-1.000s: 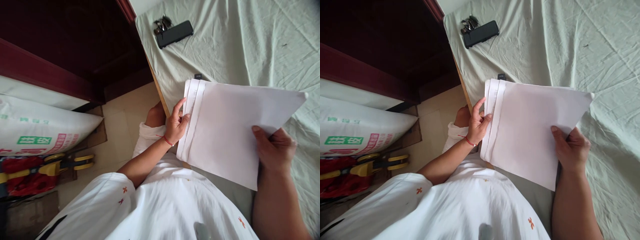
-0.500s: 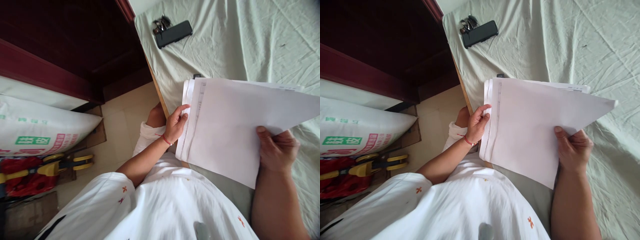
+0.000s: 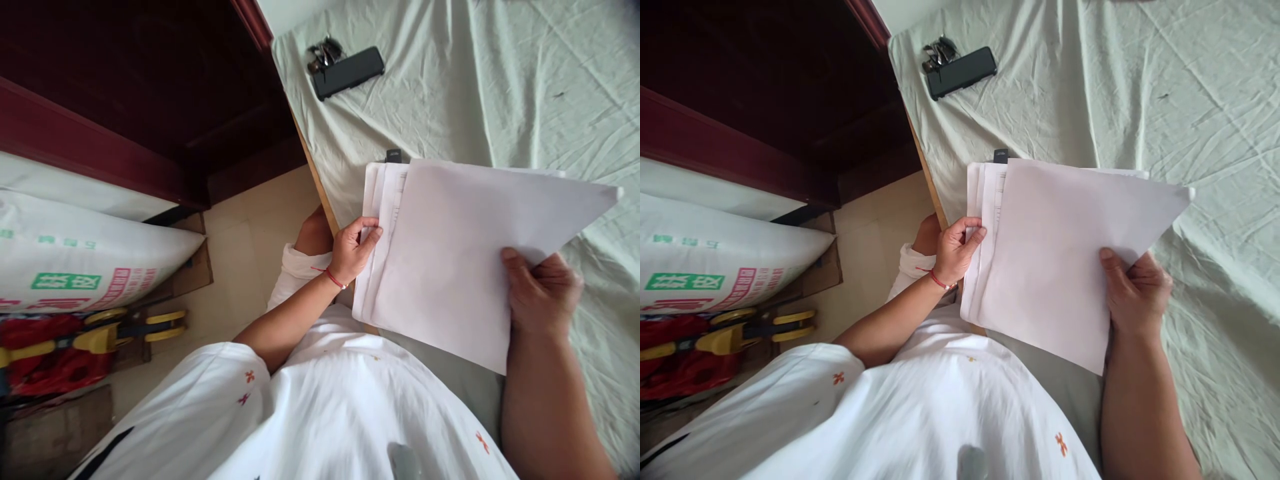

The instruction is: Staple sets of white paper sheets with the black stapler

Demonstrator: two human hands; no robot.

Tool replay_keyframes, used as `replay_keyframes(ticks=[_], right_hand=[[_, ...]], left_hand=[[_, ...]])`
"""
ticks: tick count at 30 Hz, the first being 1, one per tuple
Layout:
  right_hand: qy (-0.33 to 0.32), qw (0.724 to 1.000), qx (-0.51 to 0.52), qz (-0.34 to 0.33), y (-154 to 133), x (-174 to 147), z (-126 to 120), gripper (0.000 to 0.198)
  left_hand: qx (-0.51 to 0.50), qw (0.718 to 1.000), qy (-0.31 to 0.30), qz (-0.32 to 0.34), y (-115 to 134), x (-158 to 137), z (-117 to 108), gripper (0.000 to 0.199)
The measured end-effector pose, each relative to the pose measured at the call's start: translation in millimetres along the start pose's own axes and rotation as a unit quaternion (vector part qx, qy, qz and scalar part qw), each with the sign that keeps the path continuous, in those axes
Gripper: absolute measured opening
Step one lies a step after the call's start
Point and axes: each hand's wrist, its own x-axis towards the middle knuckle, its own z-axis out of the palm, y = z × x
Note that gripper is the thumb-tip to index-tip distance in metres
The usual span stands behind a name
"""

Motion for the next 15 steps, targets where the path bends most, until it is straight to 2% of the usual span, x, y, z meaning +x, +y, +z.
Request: replay_keyframes(ticks=[8,15], right_hand=[[0.035,0.998,0.045,0.000,-3.5,4.2,7.0,0.031],[0.036,0.998,0.051,0.014,-4.8,5.7,6.1,0.027]], left_hand=[[0.011,1.000,0.006,-0.021,-0.4,0.4,2.0,0.049],[0.005,1.000,-0.001,-0.028,0.3,0.0,3.0,0.047]])
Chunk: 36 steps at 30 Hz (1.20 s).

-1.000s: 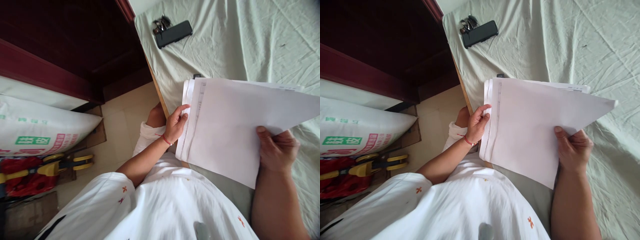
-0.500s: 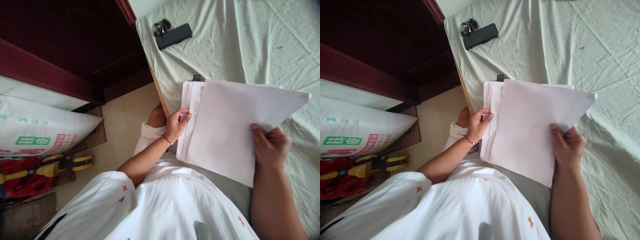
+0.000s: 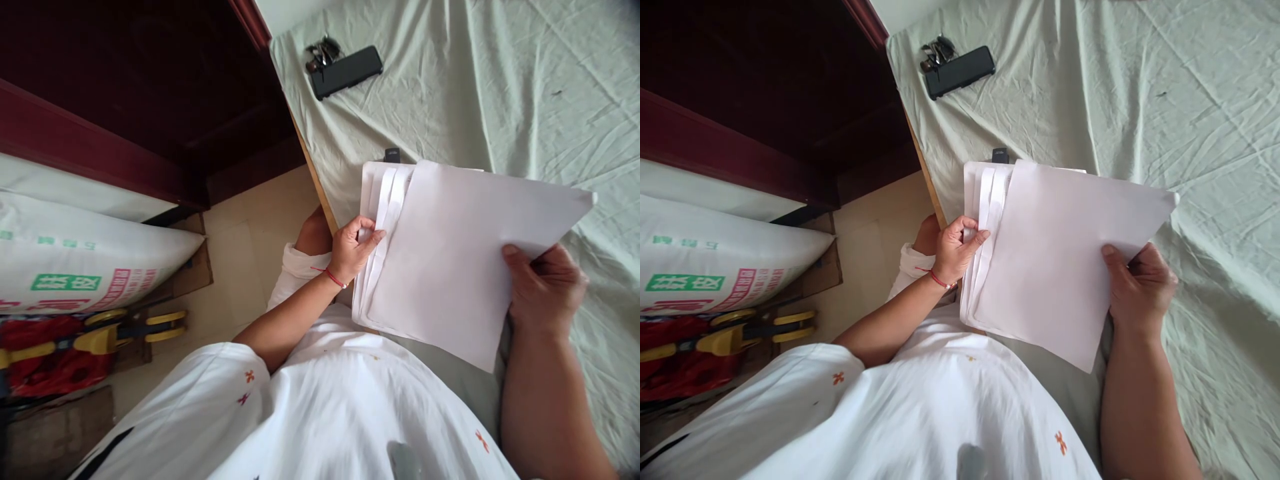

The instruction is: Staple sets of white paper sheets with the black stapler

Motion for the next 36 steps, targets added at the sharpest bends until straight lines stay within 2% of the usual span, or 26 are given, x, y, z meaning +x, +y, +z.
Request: replay_keyframes(ticks=[5,8,12,17,19,23,25,29,36], right_hand=[[0.005,1.000,0.002,0.008,-3,1,0,0.026],[0.008,1.000,-0.004,0.008,-5,0,-1,0.026],[0.003,1.000,-0.013,0.009,-3,0,-2,0.025],[0.006,1.000,-0.011,0.004,-2,0,-1,0.025],[0.010,1.000,-0.010,-0.001,-3,0,0,0.025],[0.016,1.000,-0.009,-0.012,-7,0,1,0.028],[0.017,1.000,-0.011,-0.016,-7,0,1,0.029],[0.019,0.999,-0.006,-0.029,-6,0,1,0.028],[0.017,0.999,-0.009,-0.029,-6,0,2,0.028]], left_hand=[[0.017,1.000,-0.001,0.004,-4,0,0,0.046],[0.006,0.999,0.022,0.030,-9,0,1,0.048],[-0.074,0.997,0.021,0.017,-14,-1,3,0.074],[-0.104,0.994,0.030,-0.005,-12,-1,4,0.098],[-0.115,0.993,0.021,-0.013,-10,0,3,0.093],[-0.109,0.994,-0.021,-0.023,-6,2,0,0.054],[-0.096,0.995,-0.033,-0.023,-4,2,-2,0.044],[-0.093,0.995,-0.040,-0.023,1,1,-5,0.038],[-0.068,0.995,-0.075,-0.024,4,1,-7,0.045]])
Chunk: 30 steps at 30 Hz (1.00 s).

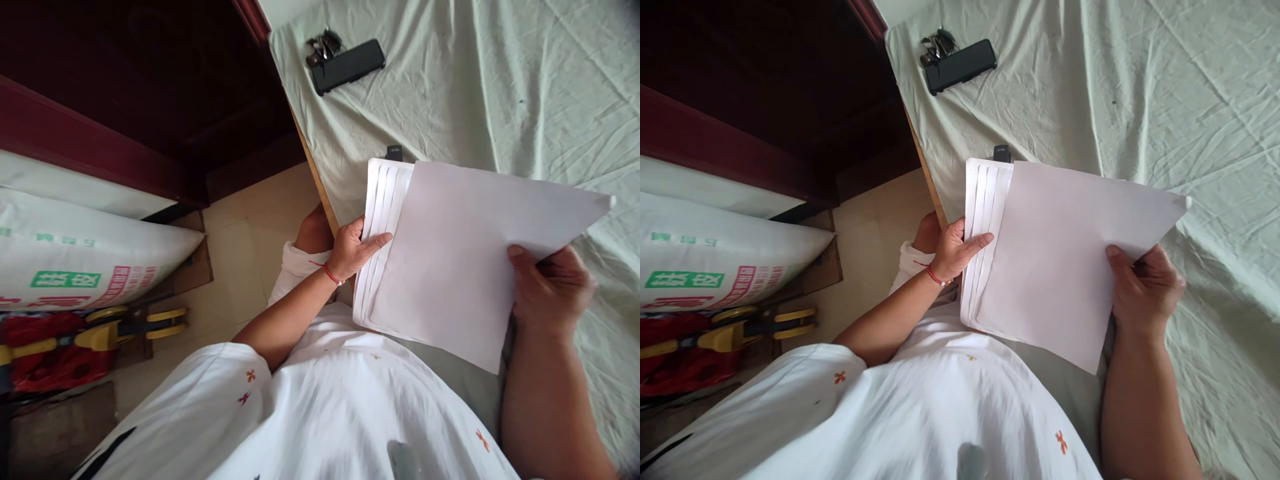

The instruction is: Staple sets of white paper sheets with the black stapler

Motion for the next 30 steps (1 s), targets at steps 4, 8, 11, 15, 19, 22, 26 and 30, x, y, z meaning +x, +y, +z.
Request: replay_keyframes(ticks=[4,8,11,15,19,22,26,30], right_hand=[[-0.002,1.000,0.027,0.006,0.2,-0.6,0.5,0.028],[0.023,0.999,0.042,-0.002,2.1,0.7,0.8,0.028],[0.042,0.998,0.040,-0.017,4.6,2.8,0.6,0.026],[0.053,0.998,0.036,-0.020,6.2,3.9,0.6,0.023],[0.054,0.998,0.026,-0.017,5.9,3.0,0.9,0.021],[0.049,0.998,0.020,-0.013,5.5,2.0,1.6,0.023],[0.048,0.998,0.026,-0.014,5.2,1.2,3.6,0.023],[0.047,0.999,0.024,-0.013,4.9,0.4,4.3,0.023]], left_hand=[[0.047,0.999,-0.003,0.020,-0.8,0.5,0.9,0.040],[0.053,0.998,0.007,0.041,-1.8,-0.3,1.3,0.036],[0.046,0.998,0.008,0.046,-3.5,-0.9,0.9,0.037],[0.045,0.998,0.007,0.043,-5.4,-0.8,0.4,0.040],[0.038,0.998,0.006,0.040,-5.3,-0.4,0.7,0.042],[0.022,0.999,0.003,0.034,-4.1,-0.7,1.1,0.040],[0.020,1.000,0.005,0.023,-1.2,-1.8,0.7,0.036],[0.017,1.000,0.009,0.005,1.9,-2.2,0.4,0.036]])
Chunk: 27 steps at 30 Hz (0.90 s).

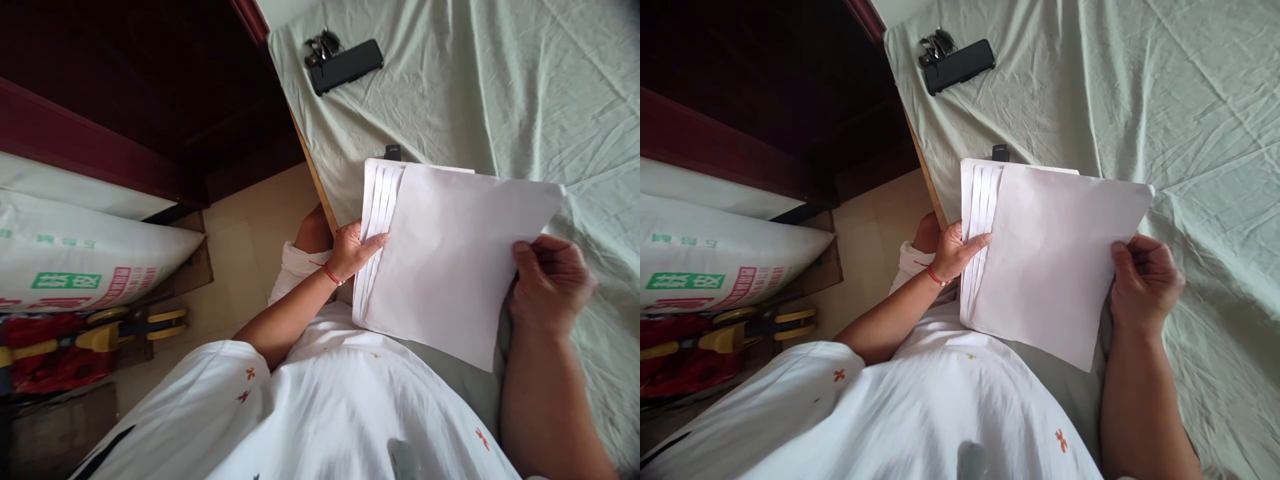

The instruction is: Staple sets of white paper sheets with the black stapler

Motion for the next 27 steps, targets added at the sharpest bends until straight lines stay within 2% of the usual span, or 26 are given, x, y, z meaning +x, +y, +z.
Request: replay_keyframes(ticks=[11,17,22,27], right_hand=[[-0.007,1.000,-0.009,0.007,1,0,-2,0.023],[-0.032,0.999,-0.010,-0.005,0,3,0,0.035],[-0.061,0.994,-0.085,0.011,-2,3,-4,0.042],[-0.073,0.985,-0.152,0.021,-16,-2,-11,0.042]], left_hand=[[0.000,1.000,-0.005,-0.002,-1,2,2,0.034],[-0.036,0.999,-0.004,-0.011,-3,3,2,0.034],[-0.072,0.997,-0.016,-0.030,-4,3,4,0.036],[-0.104,0.994,0.005,-0.034,2,5,3,0.036]])
